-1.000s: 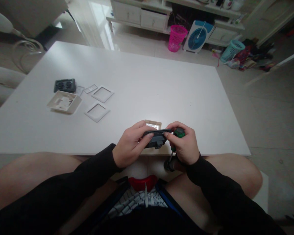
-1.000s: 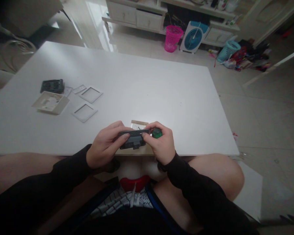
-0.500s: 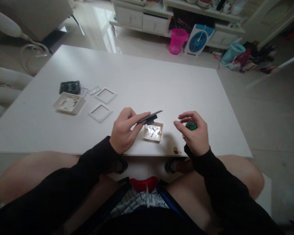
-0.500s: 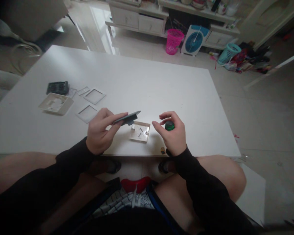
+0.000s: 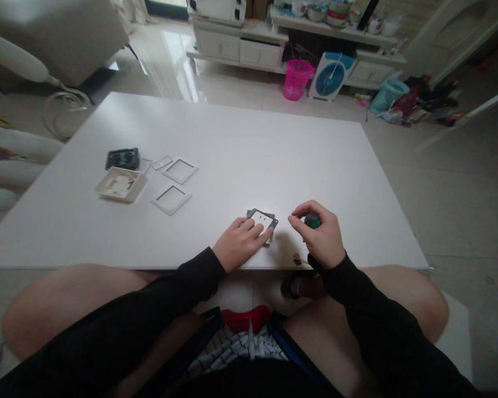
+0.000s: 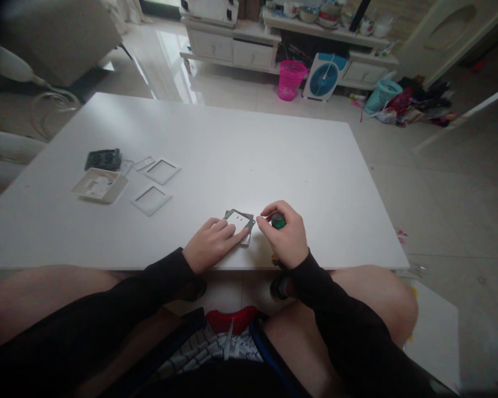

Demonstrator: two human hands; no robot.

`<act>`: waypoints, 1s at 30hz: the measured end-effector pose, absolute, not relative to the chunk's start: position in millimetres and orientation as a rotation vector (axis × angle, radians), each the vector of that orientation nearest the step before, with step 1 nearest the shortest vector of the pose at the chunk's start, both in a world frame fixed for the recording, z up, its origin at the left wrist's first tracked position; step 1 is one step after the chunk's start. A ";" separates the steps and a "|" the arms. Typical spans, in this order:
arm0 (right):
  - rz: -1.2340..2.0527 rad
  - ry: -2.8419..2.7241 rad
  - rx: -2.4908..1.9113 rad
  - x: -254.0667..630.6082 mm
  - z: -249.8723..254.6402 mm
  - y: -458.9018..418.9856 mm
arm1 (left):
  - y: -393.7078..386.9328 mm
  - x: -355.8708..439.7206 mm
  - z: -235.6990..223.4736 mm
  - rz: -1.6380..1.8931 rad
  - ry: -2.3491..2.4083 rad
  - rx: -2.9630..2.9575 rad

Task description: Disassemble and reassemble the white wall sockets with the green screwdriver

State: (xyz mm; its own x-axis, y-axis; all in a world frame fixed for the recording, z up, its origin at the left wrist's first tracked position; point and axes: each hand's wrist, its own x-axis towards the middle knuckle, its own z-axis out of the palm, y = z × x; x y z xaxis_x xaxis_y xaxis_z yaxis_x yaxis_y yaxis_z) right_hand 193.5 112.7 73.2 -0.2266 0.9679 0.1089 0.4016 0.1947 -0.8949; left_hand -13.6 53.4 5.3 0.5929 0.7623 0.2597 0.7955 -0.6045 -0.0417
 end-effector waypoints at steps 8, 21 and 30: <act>0.998 -1.781 -1.276 193.8 72.0 111.9 | 66.9 -27.0 4.5 -0.591 -1.580 -2.895; 1.025 -1.805 -1.294 190.9 69.4 111.7 | 95.5 -31.6 -11.5 -0.511 -1.974 -2.982; 1.020 -1.850 -1.297 196.4 67.0 110.6 | 92.5 -47.1 -5.0 -0.814 -2.059 -2.869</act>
State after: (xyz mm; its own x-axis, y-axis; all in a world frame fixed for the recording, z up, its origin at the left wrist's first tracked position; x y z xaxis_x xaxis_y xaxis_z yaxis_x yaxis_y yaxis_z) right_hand 196.4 110.6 67.0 -0.2990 0.9514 0.0742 0.4454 0.2079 -0.8708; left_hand -47.1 92.5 -5.0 0.2963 0.9524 0.0717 0.7439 -0.2772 0.6081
